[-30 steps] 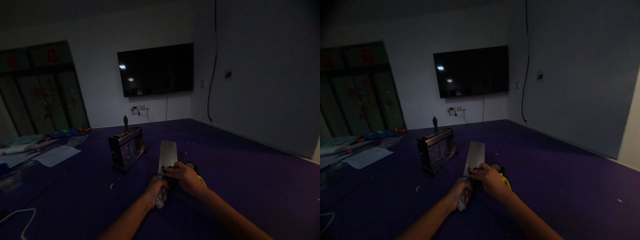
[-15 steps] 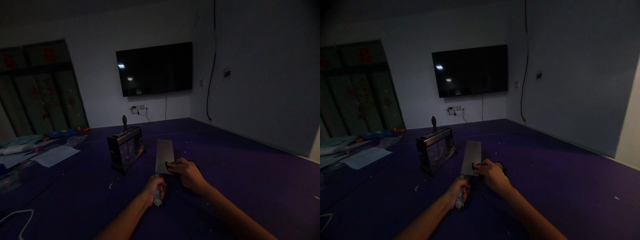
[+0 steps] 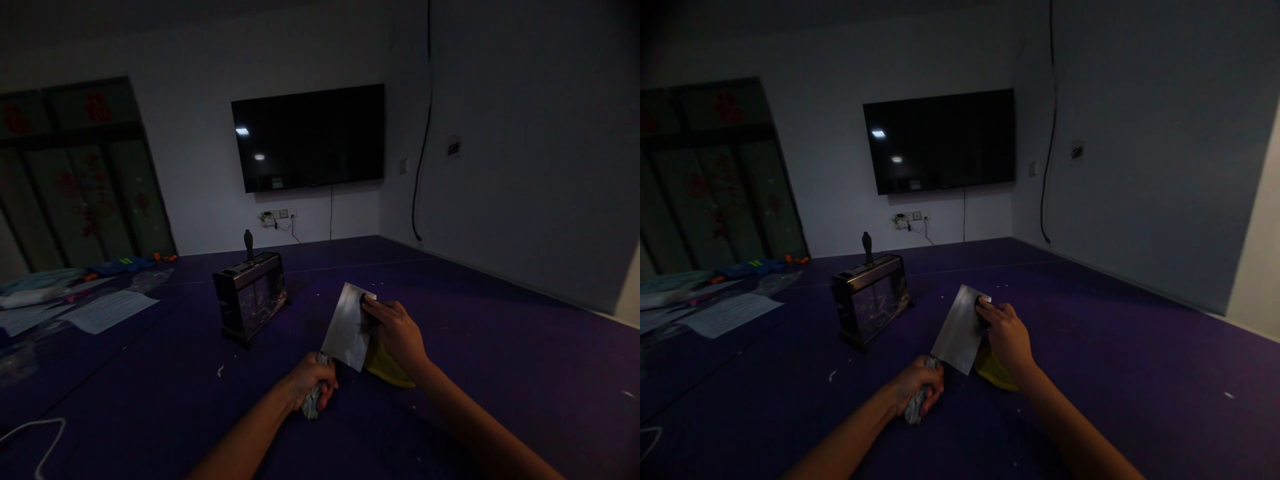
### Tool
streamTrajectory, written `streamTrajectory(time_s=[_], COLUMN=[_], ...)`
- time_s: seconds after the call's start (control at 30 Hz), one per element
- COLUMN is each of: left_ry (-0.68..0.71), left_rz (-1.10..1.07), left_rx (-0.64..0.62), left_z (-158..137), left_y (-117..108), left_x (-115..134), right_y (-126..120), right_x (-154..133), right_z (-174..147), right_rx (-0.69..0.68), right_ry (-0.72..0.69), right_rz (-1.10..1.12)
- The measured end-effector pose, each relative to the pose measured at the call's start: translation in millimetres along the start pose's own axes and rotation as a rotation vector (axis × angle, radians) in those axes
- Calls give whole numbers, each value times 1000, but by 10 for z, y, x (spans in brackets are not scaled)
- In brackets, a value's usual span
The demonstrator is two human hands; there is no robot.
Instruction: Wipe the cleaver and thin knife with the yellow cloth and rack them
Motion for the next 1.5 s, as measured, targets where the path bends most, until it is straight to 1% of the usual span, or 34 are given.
streamTrajectory(time_s=[0.2,0.4,0.53,0.8,1.07,1.2,1.37,1.5], left_ry=[-17,-78,-90,-100,-92,-57,-10,28], left_rz=[63,115,180,226,195,153,81,50], left_rx=[-7,-12,-43,-37,8,34,120,137], left_z=[-12,-35,-61,-73,-55,-33,-48,-61], left_y=[36,77,117,117,97,78,52,50], left_x=[22,13,30,44,-3,-24,-5,16], right_y=[-4,-70,-121,-124,-87,-77,-23,2], right_x=[113,63,11,-19,-87,-108,-43,1], right_z=[-16,-6,12,21,29,20,-3,-20], right_rx=[49,106,104,95,41,46,23,17], right_ry=[64,32,36,8,-51,-73,-41,-18], right_rz=[-83,-103,-134,-163,-174,-170,-177,-178])
Point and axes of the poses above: each hand's wrist, its own z-axis towards the middle knuckle, its own y-axis out of the palm, x = y × z, the point moved 5 cm from there along z, towards the middle knuckle, and after that the axes turned 11 degrees about -z, right-handed, at the moved point
